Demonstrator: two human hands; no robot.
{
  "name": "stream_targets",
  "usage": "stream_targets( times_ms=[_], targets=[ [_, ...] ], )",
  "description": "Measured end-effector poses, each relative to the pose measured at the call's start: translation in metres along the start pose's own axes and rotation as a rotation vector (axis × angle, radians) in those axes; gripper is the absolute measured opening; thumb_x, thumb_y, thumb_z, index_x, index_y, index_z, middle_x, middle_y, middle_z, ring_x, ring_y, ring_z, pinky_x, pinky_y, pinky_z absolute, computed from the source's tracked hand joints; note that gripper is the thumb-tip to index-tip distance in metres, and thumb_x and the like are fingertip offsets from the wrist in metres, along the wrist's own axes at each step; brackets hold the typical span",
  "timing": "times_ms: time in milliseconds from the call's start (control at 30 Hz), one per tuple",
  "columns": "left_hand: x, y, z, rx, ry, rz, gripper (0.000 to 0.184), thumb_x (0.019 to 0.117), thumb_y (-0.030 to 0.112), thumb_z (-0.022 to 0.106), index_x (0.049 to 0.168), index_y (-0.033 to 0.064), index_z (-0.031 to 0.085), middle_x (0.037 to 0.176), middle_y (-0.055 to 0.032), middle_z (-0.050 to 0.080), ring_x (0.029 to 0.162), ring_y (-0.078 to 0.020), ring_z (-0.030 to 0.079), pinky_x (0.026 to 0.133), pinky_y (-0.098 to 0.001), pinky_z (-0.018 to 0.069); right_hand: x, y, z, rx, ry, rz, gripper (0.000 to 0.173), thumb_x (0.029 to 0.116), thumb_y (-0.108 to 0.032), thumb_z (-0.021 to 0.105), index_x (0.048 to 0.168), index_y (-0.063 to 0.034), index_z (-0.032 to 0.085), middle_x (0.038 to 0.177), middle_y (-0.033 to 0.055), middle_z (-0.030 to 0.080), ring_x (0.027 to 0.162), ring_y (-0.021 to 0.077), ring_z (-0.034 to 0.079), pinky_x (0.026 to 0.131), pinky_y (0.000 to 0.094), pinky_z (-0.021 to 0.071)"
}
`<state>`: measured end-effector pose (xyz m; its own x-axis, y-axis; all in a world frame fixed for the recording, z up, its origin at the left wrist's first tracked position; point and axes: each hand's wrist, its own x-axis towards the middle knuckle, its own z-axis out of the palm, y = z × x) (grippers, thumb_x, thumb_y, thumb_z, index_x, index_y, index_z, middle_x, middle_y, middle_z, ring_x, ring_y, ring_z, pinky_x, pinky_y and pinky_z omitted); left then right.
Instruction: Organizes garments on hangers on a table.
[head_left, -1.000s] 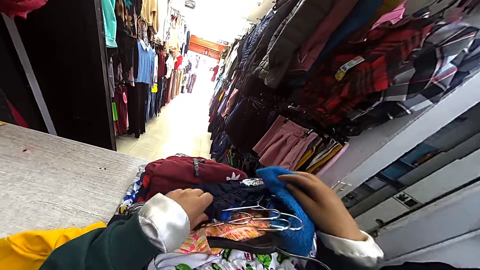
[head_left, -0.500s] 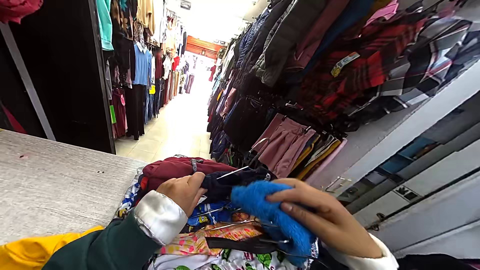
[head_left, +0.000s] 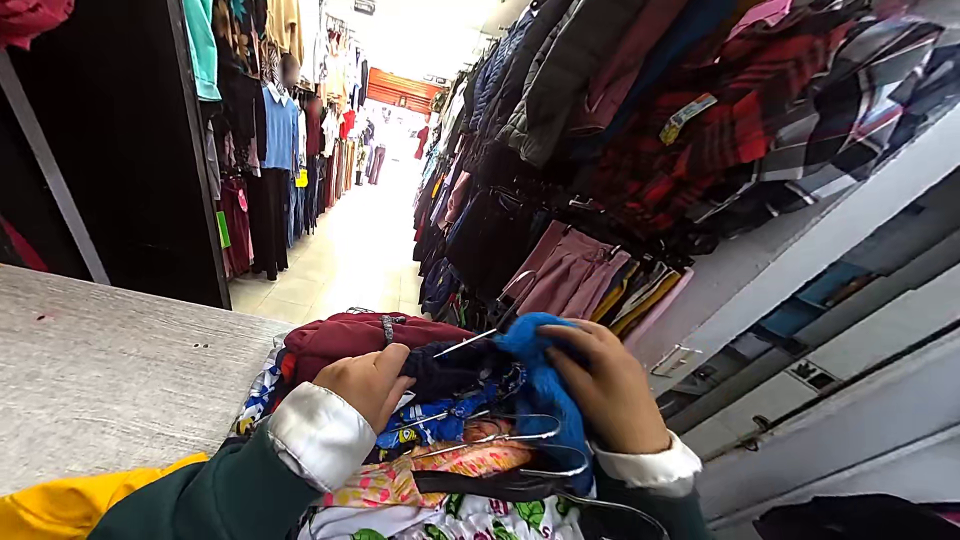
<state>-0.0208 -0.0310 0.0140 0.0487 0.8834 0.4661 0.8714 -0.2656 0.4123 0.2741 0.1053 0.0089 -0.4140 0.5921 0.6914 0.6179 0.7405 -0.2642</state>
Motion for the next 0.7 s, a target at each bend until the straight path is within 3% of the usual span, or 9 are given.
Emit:
stream_targets(
  times_ms=[67,133,200,233,267,333,467,600,700],
  targets=[
    [0.0,-0.016,0.014,-0.024,0.12,0.098,0.026,0.0987,0.02,0.063,0.114,-0.0005,0.069,0.088,-0.0183,0.073,0.081,-0.0364,0.075,0.071,-0.0538,0.0603,-0.001,-0.001,-0.004,0.085,-0.056,0.002,0.026,0.0953,-0.018,0.063,0.119,-0.0137,0.073,0.123,0.0085,0.066,0.114,0.024,0.064,0.093,0.0484,0.0552],
    [0.0,0.001,-0.004,-0.053,-0.092,-0.081,0.037,0.1071,0.024,0.054,0.129,-0.0044,0.063,0.109,-0.026,0.072,0.104,-0.0417,0.071,0.091,-0.0535,0.0546,0.0,-0.024,-0.01,0.361,-0.277,-0.147,0.024,0.0977,-0.025,0.065,0.117,-0.0164,0.075,0.124,0.0043,0.068,0.118,0.0183,0.063,0.1,0.0401,0.055],
    [0.001,0.011,-0.015,-0.072,-0.192,-0.161,0.041,0.1084,0.024,0.052,0.134,-0.0065,0.06,0.117,-0.029,0.069,0.112,-0.0439,0.067,0.098,-0.053,0.051,0.0,-0.032,-0.008,0.329,-0.242,-0.176,0.023,0.0989,-0.023,0.062,0.117,-0.0167,0.075,0.123,0.0027,0.069,0.114,0.0156,0.065,0.097,0.0371,0.0561],
    [0.0,0.008,-0.01,-0.065,-0.148,-0.121,0.038,0.1067,0.023,0.055,0.13,-0.006,0.063,0.111,-0.0277,0.071,0.107,-0.0434,0.069,0.093,-0.0541,0.0529,0.0,-0.026,-0.007,0.179,-0.097,-0.108,0.025,0.0984,-0.019,0.06,0.119,-0.0149,0.074,0.122,0.0048,0.068,0.111,0.0181,0.065,0.092,0.0403,0.0571],
    [-0.002,-0.005,0.005,-0.032,-0.004,0.01,0.031,0.1014,0.021,0.061,0.119,-0.003,0.068,0.096,-0.0222,0.073,0.09,-0.0396,0.074,0.079,-0.0542,0.0592,0.001,-0.017,-0.006,0.022,0.047,-0.023,0.027,0.0979,-0.015,0.059,0.121,-0.0095,0.072,0.122,0.0122,0.067,0.111,0.0261,0.065,0.09,0.0484,0.0555],
    [-0.001,-0.017,0.016,-0.031,0.097,0.118,0.027,0.0986,0.02,0.064,0.115,-0.0006,0.069,0.089,-0.0188,0.074,0.082,-0.0375,0.075,0.071,-0.0544,0.06,0.004,-0.007,-0.012,-0.036,0.194,0.115,0.035,0.1008,-0.017,0.057,0.133,-0.0063,0.065,0.132,0.0194,0.061,0.12,0.0338,0.06,0.098,0.055,0.0502],
    [-0.002,-0.017,0.02,-0.022,0.122,0.167,0.027,0.0988,0.019,0.061,0.114,-0.0016,0.07,0.088,-0.0195,0.074,0.081,-0.0378,0.075,0.07,-0.0532,0.0604,-0.002,-0.036,-0.02,0.374,0.136,-0.049,0.034,0.0977,-0.026,0.064,0.129,-0.0138,0.07,0.133,0.0063,0.063,0.118,0.0221,0.063,0.095,0.0403,0.0579],
    [-0.005,-0.019,0.028,-0.006,0.183,0.202,0.024,0.0946,0.017,0.066,0.11,-0.001,0.07,0.084,-0.0176,0.073,0.077,-0.0359,0.075,0.067,-0.0533,0.0608,0.001,-0.033,-0.022,0.133,0.3,0.005,0.034,0.1001,-0.025,0.061,0.132,-0.0147,0.068,0.135,0.009,0.06,0.122,0.0207,0.059,0.098,0.0415,0.0526],
    [-0.004,-0.019,0.027,-0.004,0.169,0.196,0.026,0.0969,0.019,0.063,0.112,-0.0007,0.07,0.086,-0.0181,0.074,0.078,-0.0364,0.076,0.068,-0.053,0.0609,-0.005,-0.043,-0.023,0.369,0.087,-0.125,0.029,0.097,-0.026,0.065,0.123,-0.0154,0.073,0.132,0.0058,0.064,0.119,0.0216,0.062,0.097,0.04,0.0566]
  ],
)
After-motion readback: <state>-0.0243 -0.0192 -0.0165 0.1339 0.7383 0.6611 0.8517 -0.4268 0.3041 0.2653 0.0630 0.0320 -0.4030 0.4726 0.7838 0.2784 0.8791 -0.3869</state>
